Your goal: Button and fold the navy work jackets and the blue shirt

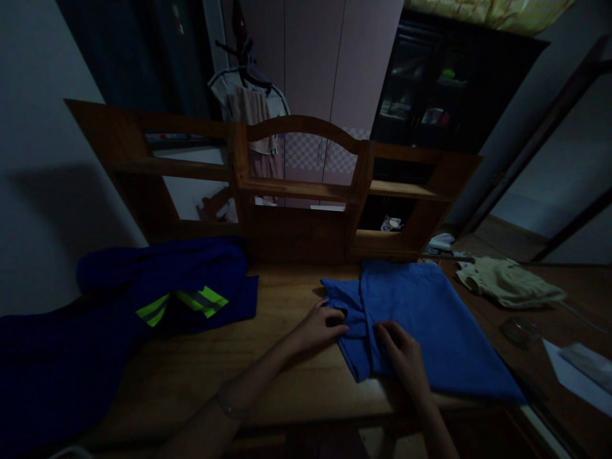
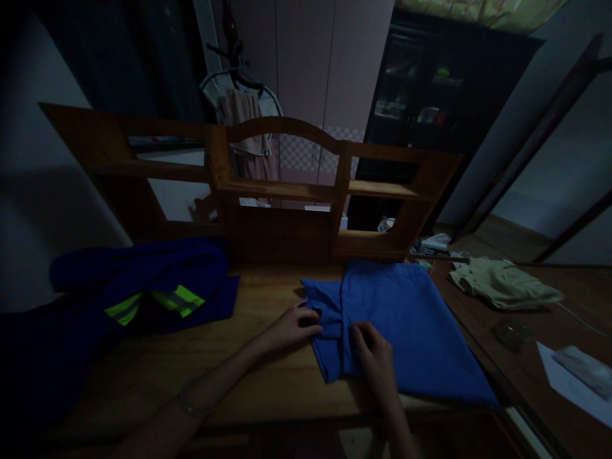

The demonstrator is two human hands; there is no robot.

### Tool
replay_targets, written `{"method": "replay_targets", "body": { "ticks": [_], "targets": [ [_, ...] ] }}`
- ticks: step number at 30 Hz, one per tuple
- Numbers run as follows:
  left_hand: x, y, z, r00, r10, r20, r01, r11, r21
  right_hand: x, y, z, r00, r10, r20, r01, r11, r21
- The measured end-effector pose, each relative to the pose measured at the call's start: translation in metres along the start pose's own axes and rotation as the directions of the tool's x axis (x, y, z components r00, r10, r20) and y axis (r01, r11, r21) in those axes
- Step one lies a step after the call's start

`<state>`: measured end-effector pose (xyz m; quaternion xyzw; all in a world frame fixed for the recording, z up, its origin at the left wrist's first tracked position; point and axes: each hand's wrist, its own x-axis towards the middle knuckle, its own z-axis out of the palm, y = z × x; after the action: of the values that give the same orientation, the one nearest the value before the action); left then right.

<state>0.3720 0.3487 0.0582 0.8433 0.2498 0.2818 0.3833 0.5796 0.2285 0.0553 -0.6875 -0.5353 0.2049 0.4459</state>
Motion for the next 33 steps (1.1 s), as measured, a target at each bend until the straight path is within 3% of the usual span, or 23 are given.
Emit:
{"method": "replay_targets", "body": {
  "ticks": [12, 20, 33],
  "targets": [
    [0.0000, -0.0079, 0.0024, 0.998, 0.056, 0.029, -0.058, 0.997, 0.053, -0.0001, -0.0004, -0.0012, 1.000, -0.005, 0.000, 0.005, 1.000, -0.013],
    [-0.0004, -0.0011, -0.0005, 1.000, 0.000, 0.013, 0.000, 0.999, 0.036, -0.0017, -0.0004, -0.0013, 1.000, -0.007, 0.004, 0.007, 1.000, 0.000],
    [0.0003, -0.0064, 0.0009, 0.999, 0.034, 0.022, -0.036, 0.998, 0.056, -0.0015, -0.0021, -0.0013, 1.000, -0.002, 0.013, 0.002, 1.000, -0.007]
  ]
}}
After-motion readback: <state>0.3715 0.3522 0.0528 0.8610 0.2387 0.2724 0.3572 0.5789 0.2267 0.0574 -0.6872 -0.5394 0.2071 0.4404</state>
